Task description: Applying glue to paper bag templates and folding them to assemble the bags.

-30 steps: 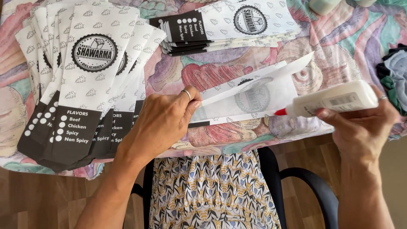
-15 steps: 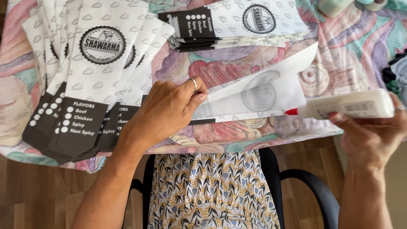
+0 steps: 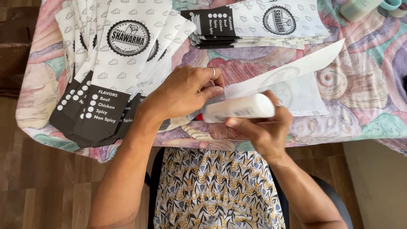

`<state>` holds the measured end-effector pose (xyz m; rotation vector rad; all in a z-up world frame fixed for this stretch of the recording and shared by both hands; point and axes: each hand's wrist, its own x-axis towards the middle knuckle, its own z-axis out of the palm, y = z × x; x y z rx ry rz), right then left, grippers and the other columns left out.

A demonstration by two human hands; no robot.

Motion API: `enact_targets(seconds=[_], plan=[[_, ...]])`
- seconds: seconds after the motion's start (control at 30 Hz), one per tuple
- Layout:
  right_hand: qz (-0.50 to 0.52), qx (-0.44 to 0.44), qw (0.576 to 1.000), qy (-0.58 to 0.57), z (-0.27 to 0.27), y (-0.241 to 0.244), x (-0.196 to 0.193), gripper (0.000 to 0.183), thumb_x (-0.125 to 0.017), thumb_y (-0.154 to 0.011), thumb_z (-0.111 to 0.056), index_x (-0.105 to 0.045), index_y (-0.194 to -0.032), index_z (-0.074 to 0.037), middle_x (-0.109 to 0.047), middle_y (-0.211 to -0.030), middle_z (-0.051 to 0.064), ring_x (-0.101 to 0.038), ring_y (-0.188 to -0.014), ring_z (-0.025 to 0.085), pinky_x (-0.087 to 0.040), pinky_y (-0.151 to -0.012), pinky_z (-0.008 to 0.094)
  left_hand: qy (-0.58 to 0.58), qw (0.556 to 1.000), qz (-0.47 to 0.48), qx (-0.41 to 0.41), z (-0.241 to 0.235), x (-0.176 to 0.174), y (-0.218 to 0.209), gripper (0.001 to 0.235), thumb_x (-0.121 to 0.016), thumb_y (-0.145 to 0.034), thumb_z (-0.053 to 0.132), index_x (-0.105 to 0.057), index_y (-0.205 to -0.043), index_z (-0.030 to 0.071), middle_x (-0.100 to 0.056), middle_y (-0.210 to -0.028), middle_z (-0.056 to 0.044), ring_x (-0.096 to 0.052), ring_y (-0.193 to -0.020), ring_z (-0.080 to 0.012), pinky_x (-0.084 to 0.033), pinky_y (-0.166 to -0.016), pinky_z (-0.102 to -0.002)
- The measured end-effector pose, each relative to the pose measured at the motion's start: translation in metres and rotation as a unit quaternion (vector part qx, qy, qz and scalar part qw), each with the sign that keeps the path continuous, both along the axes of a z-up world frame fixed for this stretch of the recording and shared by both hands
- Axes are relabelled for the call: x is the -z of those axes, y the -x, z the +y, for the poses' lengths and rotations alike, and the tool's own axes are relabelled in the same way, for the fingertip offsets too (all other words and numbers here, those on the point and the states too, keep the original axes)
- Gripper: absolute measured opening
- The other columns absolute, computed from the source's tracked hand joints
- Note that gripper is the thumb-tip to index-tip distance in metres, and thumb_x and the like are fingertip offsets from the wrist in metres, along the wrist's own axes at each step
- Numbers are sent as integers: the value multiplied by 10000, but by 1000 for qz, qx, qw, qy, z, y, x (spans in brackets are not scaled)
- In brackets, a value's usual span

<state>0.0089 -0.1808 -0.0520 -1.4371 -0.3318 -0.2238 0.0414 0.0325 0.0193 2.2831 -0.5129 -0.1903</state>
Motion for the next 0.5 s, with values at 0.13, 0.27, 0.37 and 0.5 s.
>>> enact_targets(seconds=[0.13,0.27,0.37,0.5], plan=[[50,25,998,-41,-18,-5,1,674,-979,-472,64,-689,-1080,37,-748,-934,212,-714,-950,237,-638,-865,450,6,1000,-6,-7,-1,1,7,149,-645,-1002,202,-736,-975,88,-777,-748,-110,-724,-614,-299,-557,-784,-478],[84,256,961,62,-115,-28,-25,296,-684,-956,-44,-664,-1245,-107,-724,-1144,13,-700,-1049,113,-615,-971,288,-55,993,-103,13,-15,19,31,144,-760,-986,175,-731,-879,83,-690,-623,8,-529,-400,-83,-429,-384,-214],[50,210,973,81,-214,-64,-14,340,-668,-1111,-140,-576,-1438,-133,-691,-1232,-29,-679,-1163,95,-589,-1084,294,-100,970,-222,-9,-27,39,47,109,-810,-929,136,-755,-859,73,-702,-869,-109,-646,-720,-277,-554,-572,-315],[101,203,929,294,-287,-104,14,315,-759,-1190,-152,-534,-1398,-75,-680,-1082,124,-662,-902,201,-536,-683,364,-97,944,-313,-43,-33,52,54,94,-810,-904,142,-800,-949,60,-746,-1142,-250,-752,-1021,-419,-652,-802,-436]])
